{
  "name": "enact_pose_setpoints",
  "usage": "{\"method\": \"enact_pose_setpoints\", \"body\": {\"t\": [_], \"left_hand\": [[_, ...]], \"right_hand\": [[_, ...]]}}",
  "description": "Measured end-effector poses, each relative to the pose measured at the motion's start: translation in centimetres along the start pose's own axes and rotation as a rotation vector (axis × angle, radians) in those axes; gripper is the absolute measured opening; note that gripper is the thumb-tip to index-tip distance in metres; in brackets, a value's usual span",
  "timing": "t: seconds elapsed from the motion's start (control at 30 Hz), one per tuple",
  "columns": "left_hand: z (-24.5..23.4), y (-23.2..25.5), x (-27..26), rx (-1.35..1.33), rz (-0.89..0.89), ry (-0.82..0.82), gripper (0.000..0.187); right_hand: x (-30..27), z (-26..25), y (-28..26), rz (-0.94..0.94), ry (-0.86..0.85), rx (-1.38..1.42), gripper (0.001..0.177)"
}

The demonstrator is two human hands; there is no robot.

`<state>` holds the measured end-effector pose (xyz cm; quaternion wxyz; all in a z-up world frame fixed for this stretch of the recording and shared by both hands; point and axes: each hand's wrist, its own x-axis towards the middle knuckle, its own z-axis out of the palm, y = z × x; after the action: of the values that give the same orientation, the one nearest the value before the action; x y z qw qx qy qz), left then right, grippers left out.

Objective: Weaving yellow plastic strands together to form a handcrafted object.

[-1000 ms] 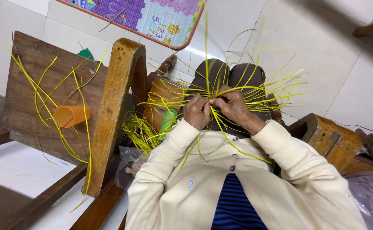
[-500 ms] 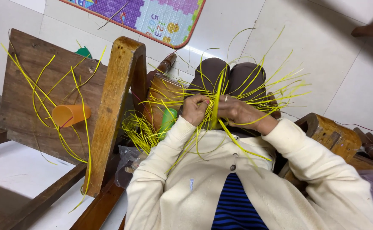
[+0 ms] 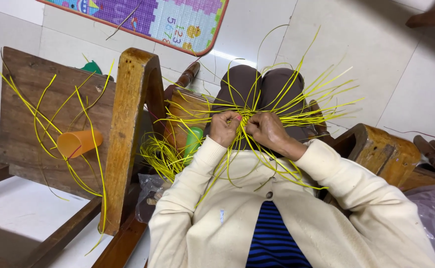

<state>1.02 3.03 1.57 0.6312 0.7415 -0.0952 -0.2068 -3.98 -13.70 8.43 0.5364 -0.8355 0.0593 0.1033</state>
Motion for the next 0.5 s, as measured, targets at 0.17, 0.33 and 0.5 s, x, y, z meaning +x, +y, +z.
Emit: {"method": "enact_pose_setpoints", "body": {"t": [0.17, 0.33, 0.5], "left_hand": [[0.1, 0.0, 0.0, -0.035, -0.037, 0.014, 0.012], [0.2, 0.0, 0.1, -0.040, -0.023, 0.015, 0.012], [0.2, -1.0, 0.0, -0.073, -0.058, 0.009, 0.011]], "right_hand": [[0.3, 2.4, 1.6, 0.084, 0.150, 0.093, 0.007], [-0.1, 3.3, 2.2, 0.089, 0.218, 0.153, 0.010], [-0.2, 2.7, 1.3, 0.097, 0.263, 0.169, 0.010]]}}
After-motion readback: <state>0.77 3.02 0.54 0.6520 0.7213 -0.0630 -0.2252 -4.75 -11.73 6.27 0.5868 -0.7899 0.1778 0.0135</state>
